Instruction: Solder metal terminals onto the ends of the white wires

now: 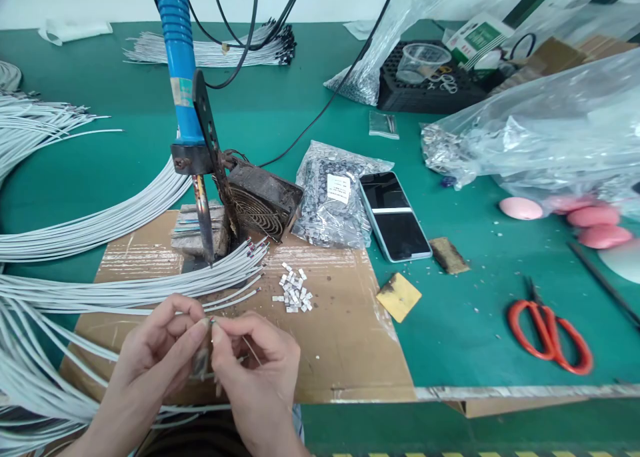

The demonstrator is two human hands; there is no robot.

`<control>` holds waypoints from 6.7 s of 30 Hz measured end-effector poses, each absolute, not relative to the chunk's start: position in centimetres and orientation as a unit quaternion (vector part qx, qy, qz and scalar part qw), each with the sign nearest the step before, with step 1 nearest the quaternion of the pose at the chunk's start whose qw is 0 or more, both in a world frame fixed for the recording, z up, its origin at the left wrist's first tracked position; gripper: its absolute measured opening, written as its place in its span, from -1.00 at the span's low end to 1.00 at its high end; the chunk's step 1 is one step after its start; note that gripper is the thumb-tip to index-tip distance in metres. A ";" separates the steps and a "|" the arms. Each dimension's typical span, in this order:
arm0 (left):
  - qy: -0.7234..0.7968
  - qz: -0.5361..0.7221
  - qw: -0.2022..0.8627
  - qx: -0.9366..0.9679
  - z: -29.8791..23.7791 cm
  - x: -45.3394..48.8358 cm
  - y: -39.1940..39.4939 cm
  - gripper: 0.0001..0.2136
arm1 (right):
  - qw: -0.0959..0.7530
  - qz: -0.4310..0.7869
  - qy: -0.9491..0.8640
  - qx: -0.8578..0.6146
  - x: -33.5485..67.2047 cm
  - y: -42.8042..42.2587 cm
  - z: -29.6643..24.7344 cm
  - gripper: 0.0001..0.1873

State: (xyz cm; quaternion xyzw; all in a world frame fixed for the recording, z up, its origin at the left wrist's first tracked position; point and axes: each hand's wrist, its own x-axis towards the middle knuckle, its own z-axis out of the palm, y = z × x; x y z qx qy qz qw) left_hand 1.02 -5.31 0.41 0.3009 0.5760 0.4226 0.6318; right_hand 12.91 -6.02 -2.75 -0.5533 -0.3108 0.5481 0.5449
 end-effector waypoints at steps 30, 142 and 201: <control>0.661 0.424 0.498 0.367 1.3 1.9 -4.6 -0.91 | 0.500 0.492 -0.455 -0.548 16.6 -4.5 -1.9 -0.87; 0.633 0.427 0.546 0.345 1.5 1.9 -3.6 -0.90 | 0.515 0.443 -0.521 -0.516 16.6 -4.5 -2.4 -0.74; 0.651 0.491 0.438 0.379 0.7 1.3 0.3 -0.90 | 0.554 0.495 -0.379 -0.551 14.2 -1.5 -1.1 -0.79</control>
